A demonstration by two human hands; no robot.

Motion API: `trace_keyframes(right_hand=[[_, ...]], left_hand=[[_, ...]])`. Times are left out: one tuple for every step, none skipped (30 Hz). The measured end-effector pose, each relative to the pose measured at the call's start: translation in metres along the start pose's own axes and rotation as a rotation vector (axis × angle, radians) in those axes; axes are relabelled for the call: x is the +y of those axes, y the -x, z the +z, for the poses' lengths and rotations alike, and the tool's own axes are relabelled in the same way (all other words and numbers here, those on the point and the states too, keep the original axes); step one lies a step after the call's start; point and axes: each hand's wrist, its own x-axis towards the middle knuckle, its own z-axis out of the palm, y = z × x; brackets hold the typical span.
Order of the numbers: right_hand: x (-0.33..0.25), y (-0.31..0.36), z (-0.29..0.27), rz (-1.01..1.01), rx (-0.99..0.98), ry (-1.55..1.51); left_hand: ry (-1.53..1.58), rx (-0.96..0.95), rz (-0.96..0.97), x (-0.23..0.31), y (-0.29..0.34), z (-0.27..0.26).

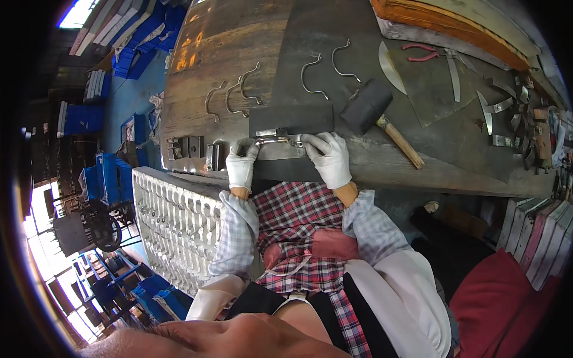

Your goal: The person assembles metal handles using an assembly jig and a rubber mallet, then places the assembled handles into a part tray.

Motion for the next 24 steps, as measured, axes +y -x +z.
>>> trace_keyframes(right_hand=[[0.001, 0.0, 0.0, -0.003, 0.006, 0.001], [0.001, 0.0, 0.0, -0.011, -0.007, 0.002], [0.001, 0.001, 0.0, -0.02, -0.021, 0.003], [0.002, 0.0, 0.001, -0.021, -0.015, 0.004], [0.001, -0.001, 0.003, 0.022, -0.003, -0.022], [0.001, -0.001, 0.003, 0.065, 0.008, -0.049], [0.002, 0.0, 0.002, 0.063, 0.013, -0.049], [0.002, 0.0, 0.0, 0.081, -0.014, -0.04], [0.001, 0.0, -0.002, 0.099, -0.041, -0.03], [0.0, -0.001, -0.006, 0.095, -0.035, -0.029], [-0.002, -0.006, -0.013, 0.288, -0.078, -0.245], [-0.003, -0.012, -0.019, 0.476, -0.125, -0.467], [-0.005, -0.019, -0.034, 0.389, 0.028, -0.459], [-0.001, -0.028, -0.056, 0.261, 0.149, -0.299], [0.002, -0.035, -0.079, 0.291, 0.221, -0.144], [0.016, -0.038, -0.096, 0.252, 0.264, 0.176], [0.035, -0.031, -0.101, 0.212, 0.225, 0.567], [0.047, -0.021, -0.104, 0.225, 0.066, 0.667], [0.056, -0.014, -0.106, 0.235, -0.091, 0.768], [0.058, -0.011, -0.103, 0.22, -0.09, 0.772], [0.062, -0.009, -0.1, 0.422, -0.14, 0.449], [0.065, -0.006, -0.1, 0.614, -0.19, 0.118], [0.046, -0.013, -0.099, 0.92, -0.258, -0.225], [0.008, -0.026, -0.105, 1.066, -0.265, -0.414]], left_hand=[[-0.004, -0.001, 0.006, 0.0, -0.001, 0.001], [-0.005, -0.003, 0.012, -0.001, -0.001, 0.0], [-0.024, -0.008, 0.007, -0.003, -0.001, -0.002], [-0.043, -0.013, 0.003, -0.005, -0.002, -0.003], [-0.044, -0.014, 0.007, -0.005, -0.002, -0.003], [-0.039, -0.01, 0.004, -0.006, -0.003, -0.003], [-0.034, -0.005, 0.001, -0.006, -0.004, -0.002], [-0.05, -0.014, -0.003, -0.005, -0.005, -0.002], [-0.05, -0.015, 0.004, -0.006, -0.006, -0.002], [-0.062, -0.029, 0.018, -0.008, -0.007, -0.002], [-0.073, -0.044, 0.035, -0.01, -0.01, -0.002], [-0.069, -0.038, 0.044, -0.012, -0.01, -0.003], [-0.042, -0.022, 0.054, -0.015, -0.009, -0.005], [-0.01, 0.003, 0.062, -0.016, -0.007, -0.005], [-0.003, 0.022, 0.061, -0.015, -0.004, -0.005], [-0.089, 0.011, 0.127, -0.01, -0.002, -0.004], [-0.177, -0.006, 0.198, -0.006, -0.003, -0.002], [-0.157, -0.023, 0.195, -0.007, -0.004, -0.001], [-0.144, -0.012, 0.204, -0.006, -0.006, 0.0], [-0.141, -0.031, 0.166, -0.006, -0.004, -0.001], [-0.139, -0.053, 0.128, -0.005, -0.003, 0.0], [-0.156, -0.056, 0.171, -0.004, -0.006, 0.002], [-0.155, -0.038, 0.173, -0.008, -0.007, -0.001], [-0.106, -0.021, 0.167, -0.013, -0.008, -0.002]])
